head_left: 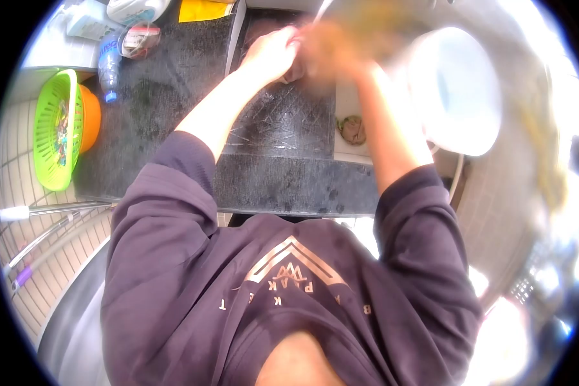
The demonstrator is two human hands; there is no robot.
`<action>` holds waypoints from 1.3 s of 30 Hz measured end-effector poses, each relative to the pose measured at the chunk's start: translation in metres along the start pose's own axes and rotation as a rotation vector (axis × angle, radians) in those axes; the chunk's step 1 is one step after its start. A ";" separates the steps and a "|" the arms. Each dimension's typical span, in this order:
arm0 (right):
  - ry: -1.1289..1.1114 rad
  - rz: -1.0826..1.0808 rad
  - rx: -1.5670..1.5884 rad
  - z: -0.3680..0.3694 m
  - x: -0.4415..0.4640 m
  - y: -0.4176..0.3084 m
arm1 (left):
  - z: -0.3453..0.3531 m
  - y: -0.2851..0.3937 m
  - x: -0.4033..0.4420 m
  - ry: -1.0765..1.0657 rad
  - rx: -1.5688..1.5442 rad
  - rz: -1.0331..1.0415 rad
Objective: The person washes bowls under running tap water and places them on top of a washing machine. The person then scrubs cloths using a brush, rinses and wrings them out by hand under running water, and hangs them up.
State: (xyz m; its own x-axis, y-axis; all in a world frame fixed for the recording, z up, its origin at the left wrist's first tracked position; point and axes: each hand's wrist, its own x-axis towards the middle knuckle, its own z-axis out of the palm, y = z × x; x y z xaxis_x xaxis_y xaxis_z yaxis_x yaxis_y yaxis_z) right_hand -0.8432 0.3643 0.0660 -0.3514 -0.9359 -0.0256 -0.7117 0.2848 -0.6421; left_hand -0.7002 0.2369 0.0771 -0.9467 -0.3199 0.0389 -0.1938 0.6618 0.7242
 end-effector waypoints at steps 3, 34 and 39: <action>0.019 0.106 -0.086 -0.012 0.015 0.006 | 0.004 0.000 0.013 -0.002 -0.146 -0.095; 0.110 0.002 -0.433 -0.015 -0.041 -0.015 | -0.038 -0.055 -0.006 -0.156 -0.034 -0.070; -0.043 0.071 -0.126 0.058 -0.143 -0.023 | -0.002 -0.051 -0.037 -0.893 0.315 -0.141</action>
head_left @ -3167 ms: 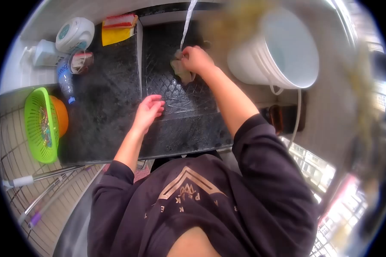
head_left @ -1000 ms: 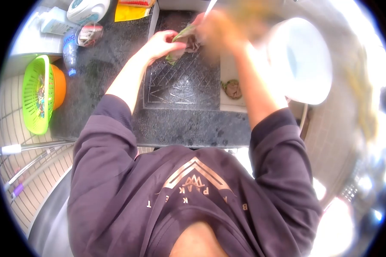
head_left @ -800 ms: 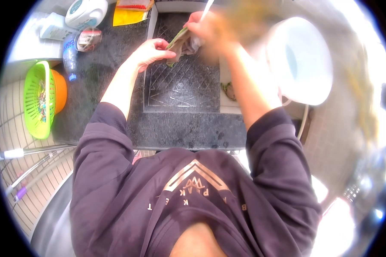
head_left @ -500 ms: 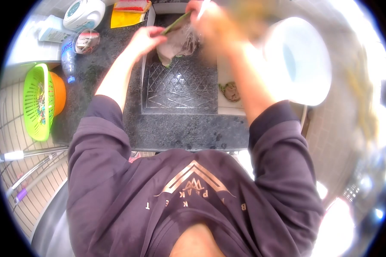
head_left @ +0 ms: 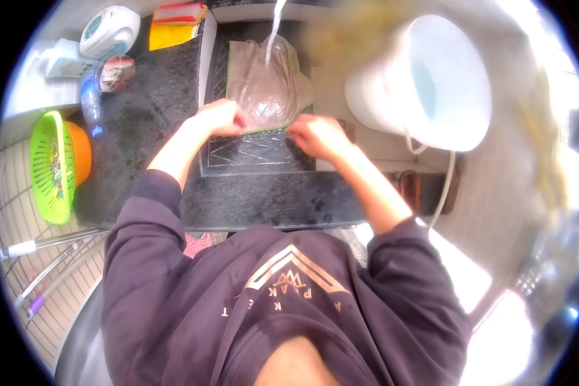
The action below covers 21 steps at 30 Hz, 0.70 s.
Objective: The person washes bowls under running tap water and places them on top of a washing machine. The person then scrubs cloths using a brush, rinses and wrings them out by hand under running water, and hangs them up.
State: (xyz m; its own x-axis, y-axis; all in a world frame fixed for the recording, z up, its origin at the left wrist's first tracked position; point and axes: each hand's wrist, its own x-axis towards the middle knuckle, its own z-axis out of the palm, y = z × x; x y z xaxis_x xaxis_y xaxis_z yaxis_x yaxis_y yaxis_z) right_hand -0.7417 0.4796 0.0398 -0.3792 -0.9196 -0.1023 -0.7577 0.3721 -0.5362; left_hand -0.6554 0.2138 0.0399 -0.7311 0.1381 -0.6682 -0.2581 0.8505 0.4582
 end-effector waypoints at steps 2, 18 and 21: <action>0.216 0.099 0.175 0.001 -0.034 -0.004 | 0.002 0.006 0.026 0.133 -0.053 0.032; 0.458 0.674 -0.215 -0.016 -0.224 0.037 | -0.011 0.040 0.121 0.791 -0.430 0.109; 0.343 0.431 0.083 -0.030 -0.132 0.016 | 0.045 0.064 0.027 0.557 -0.114 -0.035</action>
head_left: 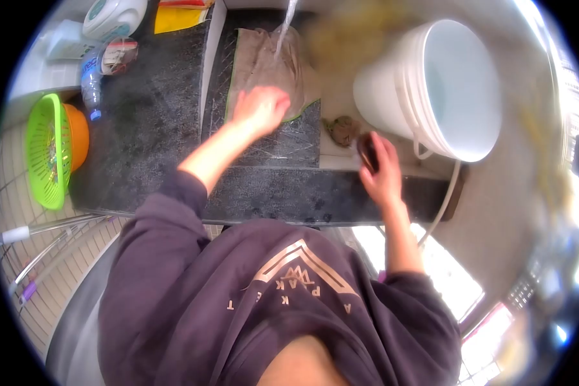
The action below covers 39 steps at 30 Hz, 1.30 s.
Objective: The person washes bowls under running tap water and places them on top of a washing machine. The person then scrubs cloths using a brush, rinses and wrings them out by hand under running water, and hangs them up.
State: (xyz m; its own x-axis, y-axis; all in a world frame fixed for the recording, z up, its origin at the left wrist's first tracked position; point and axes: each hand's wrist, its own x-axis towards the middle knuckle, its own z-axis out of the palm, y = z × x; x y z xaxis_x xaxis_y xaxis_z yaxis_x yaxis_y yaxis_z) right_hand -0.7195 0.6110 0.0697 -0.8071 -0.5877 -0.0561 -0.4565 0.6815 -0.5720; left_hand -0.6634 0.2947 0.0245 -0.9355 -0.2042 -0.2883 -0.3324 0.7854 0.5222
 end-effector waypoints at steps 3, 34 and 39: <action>-0.127 -0.218 0.126 0.053 0.093 -0.035 | 0.017 -0.001 -0.053 0.016 0.136 0.017; -0.352 -0.672 -0.237 0.177 0.240 -0.121 | 0.018 -0.035 -0.082 -0.078 -0.291 0.274; -0.295 -0.686 -0.043 0.184 0.206 -0.105 | 0.016 -0.042 -0.096 -0.055 -0.274 0.300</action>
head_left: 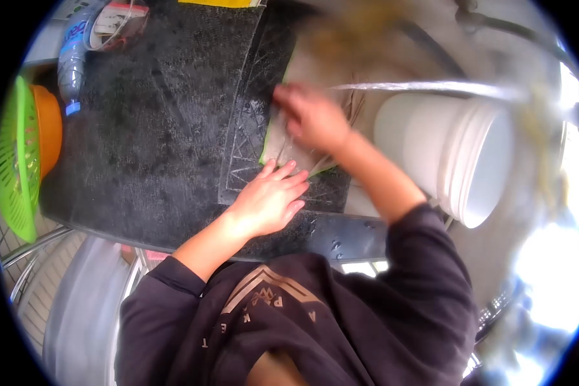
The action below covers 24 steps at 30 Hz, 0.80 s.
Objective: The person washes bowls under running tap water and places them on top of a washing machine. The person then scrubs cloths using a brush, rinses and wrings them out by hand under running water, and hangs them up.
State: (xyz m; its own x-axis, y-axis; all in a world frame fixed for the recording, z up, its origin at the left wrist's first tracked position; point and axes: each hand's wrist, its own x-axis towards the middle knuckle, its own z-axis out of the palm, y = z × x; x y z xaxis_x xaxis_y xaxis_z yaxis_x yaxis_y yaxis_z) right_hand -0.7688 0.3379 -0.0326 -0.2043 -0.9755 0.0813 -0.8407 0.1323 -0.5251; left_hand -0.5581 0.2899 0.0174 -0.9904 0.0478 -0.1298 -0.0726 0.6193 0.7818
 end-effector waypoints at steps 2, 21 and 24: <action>0.067 0.217 -0.116 0.008 0.053 0.063 | 0.001 0.001 0.002 -0.011 -0.065 -0.023; -0.077 0.088 -0.218 -0.007 0.053 0.013 | -0.020 -0.007 -0.015 0.042 -0.034 -0.070; -0.295 0.035 0.116 -0.024 -0.017 -0.084 | -0.024 -0.006 -0.016 0.004 -0.065 -0.093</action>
State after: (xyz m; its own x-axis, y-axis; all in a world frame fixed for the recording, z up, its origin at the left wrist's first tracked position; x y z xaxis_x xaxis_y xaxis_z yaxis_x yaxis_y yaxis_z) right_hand -0.7062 0.3477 0.0306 -0.0636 -0.9818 -0.1789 -0.7692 0.1625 -0.6180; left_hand -0.5452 0.2670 0.0297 -0.9795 -0.0113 -0.2013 -0.1719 0.5685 0.8046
